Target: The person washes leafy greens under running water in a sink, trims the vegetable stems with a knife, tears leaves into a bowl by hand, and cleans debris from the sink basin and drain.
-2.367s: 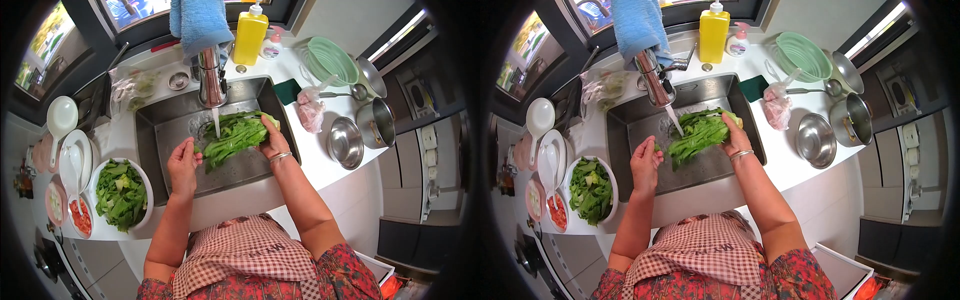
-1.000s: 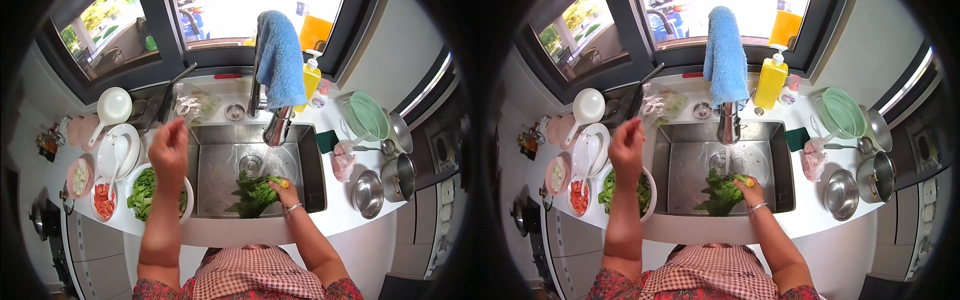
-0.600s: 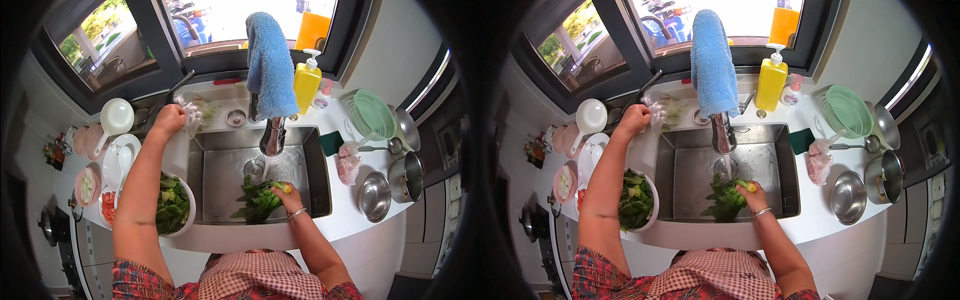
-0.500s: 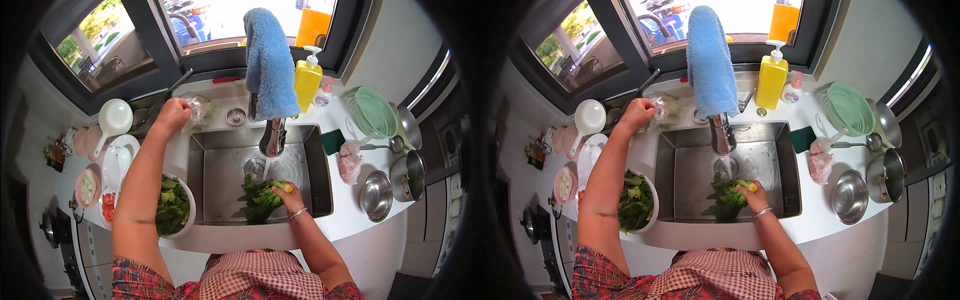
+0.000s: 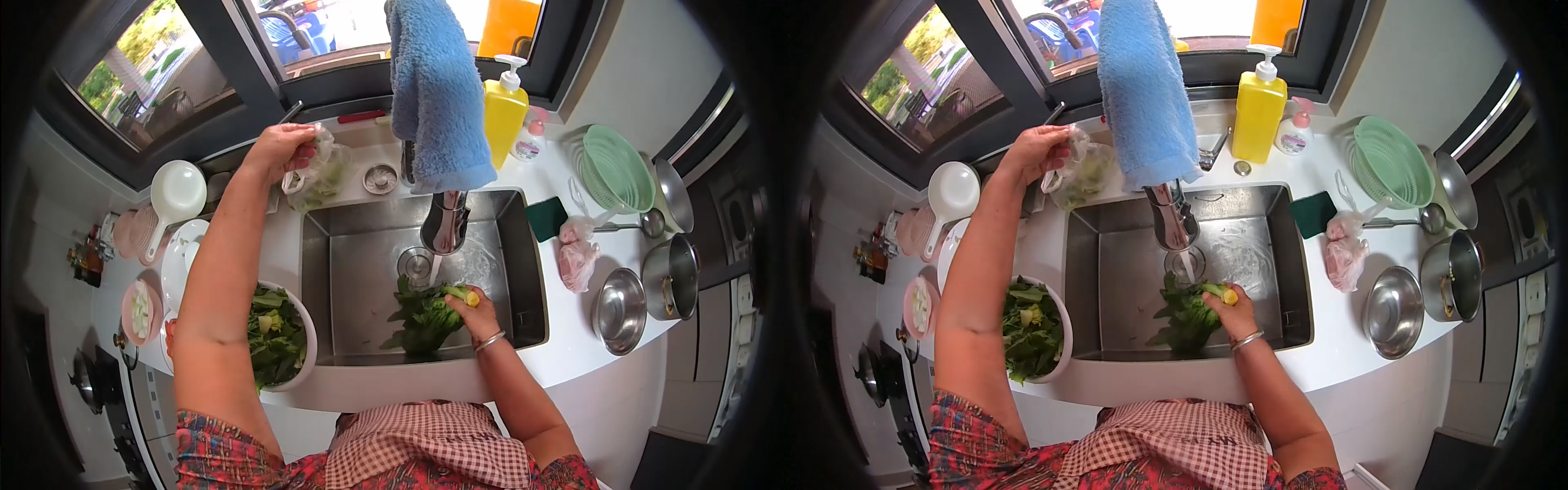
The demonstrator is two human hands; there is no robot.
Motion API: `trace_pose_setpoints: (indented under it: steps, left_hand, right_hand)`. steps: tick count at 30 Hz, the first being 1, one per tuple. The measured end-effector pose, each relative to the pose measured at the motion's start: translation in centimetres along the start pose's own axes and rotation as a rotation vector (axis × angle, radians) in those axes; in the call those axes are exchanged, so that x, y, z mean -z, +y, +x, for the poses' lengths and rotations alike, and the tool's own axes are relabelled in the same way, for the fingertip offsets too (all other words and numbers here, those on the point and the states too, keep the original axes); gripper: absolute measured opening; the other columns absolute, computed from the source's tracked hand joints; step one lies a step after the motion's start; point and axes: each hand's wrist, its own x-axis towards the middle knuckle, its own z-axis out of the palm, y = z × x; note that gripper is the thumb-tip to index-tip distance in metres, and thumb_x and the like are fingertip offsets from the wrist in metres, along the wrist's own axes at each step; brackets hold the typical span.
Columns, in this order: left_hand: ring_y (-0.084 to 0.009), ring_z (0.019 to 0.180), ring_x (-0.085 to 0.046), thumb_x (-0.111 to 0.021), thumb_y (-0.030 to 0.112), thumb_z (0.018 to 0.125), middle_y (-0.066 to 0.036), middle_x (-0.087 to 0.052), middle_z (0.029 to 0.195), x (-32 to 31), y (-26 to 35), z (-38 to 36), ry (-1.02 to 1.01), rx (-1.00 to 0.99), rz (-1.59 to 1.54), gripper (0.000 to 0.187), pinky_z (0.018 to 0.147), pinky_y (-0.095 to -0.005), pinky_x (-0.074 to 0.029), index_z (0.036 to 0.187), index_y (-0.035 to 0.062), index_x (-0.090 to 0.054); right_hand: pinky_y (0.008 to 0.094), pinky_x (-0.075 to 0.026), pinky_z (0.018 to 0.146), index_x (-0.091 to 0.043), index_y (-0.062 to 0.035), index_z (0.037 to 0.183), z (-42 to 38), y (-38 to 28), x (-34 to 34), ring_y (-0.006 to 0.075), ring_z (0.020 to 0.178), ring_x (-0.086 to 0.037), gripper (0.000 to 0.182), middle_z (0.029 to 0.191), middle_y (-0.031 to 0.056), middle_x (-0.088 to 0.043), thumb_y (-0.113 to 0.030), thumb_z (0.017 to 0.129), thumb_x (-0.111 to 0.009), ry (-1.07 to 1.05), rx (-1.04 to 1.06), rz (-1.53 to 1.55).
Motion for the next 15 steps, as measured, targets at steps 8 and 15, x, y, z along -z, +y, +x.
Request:
trace_pose_setpoints:
  steps: [8,15]
  left_hand:
    - [-0.0346,0.085,-0.067,-0.062,0.008,0.083,-0.017,-0.070,0.091,3.0,-7.6,4.0,0.380,-0.429,1.183,0.014,0.077,-0.0438,-0.052,0.095,0.0051,-0.068]
    - [-0.0301,0.090,-0.068,-0.062,0.002,0.073,-0.019,-0.069,0.092,6.4,-9.0,6.6,-0.010,-0.231,1.099,0.022,0.079,-0.0421,-0.052,0.094,0.0014,-0.068]
  right_hand:
    - [0.0244,-0.051,0.078,-0.057,0.0033,0.116,0.5,0.4,0.0,0.0124,0.088,-0.063,0.054,0.101,0.0074,-0.067,-0.017,0.075,-0.083,0.018,0.062,0.211]
    - [0.0251,-0.051,0.077,-0.063,-0.0016,0.110,0.5,-0.2,0.2,0.0110,0.086,-0.063,0.040,0.098,0.0045,-0.068,-0.019,0.079,-0.081,0.059,0.064,0.410]
